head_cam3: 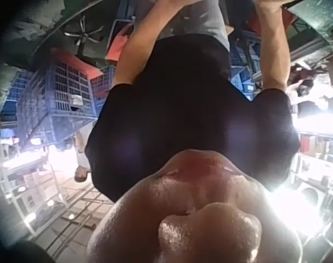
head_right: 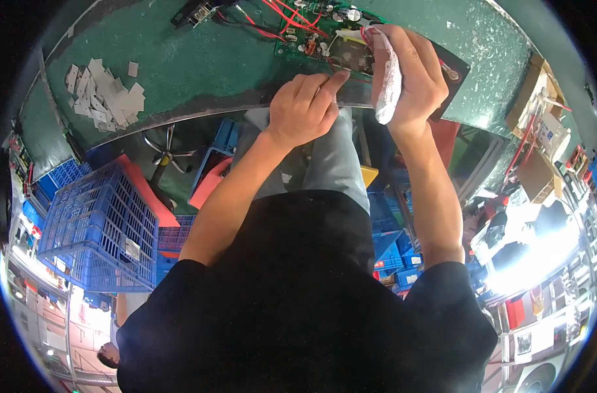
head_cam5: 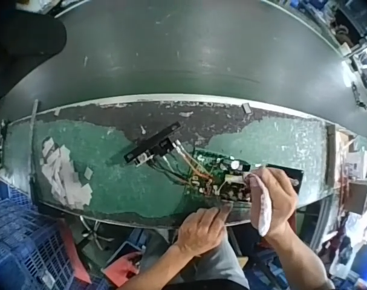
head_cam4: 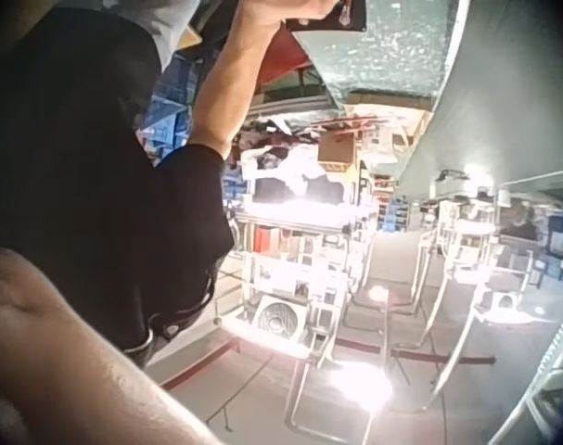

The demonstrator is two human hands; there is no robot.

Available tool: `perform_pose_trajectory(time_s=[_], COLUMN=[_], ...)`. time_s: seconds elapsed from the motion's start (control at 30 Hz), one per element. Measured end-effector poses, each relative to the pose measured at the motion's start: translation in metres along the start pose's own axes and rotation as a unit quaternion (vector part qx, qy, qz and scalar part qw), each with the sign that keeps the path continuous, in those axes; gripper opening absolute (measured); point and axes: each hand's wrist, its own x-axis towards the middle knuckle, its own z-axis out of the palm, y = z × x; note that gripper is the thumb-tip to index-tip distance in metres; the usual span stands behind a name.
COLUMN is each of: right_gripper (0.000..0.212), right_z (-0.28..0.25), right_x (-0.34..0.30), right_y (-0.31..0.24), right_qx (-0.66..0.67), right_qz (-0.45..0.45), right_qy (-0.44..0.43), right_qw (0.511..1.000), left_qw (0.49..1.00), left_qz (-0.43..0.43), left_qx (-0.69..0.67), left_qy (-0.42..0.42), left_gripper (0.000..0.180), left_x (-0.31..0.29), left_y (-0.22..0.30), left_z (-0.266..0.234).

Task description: Assembling electronic components, connecting wires, and applying labels to circuit boards on a factory production line.

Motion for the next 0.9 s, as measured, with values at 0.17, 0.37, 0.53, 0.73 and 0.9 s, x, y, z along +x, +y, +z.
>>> perform_pose_trajectory(time_s=[0.17,0.37,0.53,0.73,0.9], right_gripper=[0.014,0.022,0.024,0.015,0.022], right_z=[-0.007,-0.002,-0.002,-0.006,-0.036], right_x=[0.001,-0.013,-0.021,-0.01,0.001], right_y=[-0.008,-0.001,0.004,-0.009,-0.028], right_qx=[0.037,0.05,0.052,0.044,0.199], right_qz=[-0.008,-0.021,-0.058,0.01,0.328], right_qy=[-0.065,-0.08,-0.125,-0.009,0.121], right_qw=[0.997,0.995,0.989,0.999,0.915], left_qw=[1.0,1.0,1.0,1.0,0.993], left_qz=[-0.004,-0.008,-0.015,-0.005,-0.053], left_qx=[0.0,0.004,0.008,0.004,-0.05], left_qy=[-0.007,-0.007,0.004,0.0,-0.095], left_gripper=[0.049,0.047,0.047,0.049,0.042], left_x=[0.0,0.001,-0.002,0.004,0.012], left_y=[0.001,0.003,0.003,0.002,0.009], left_z=[-0.002,-0.004,-0.001,-0.007,-0.02])
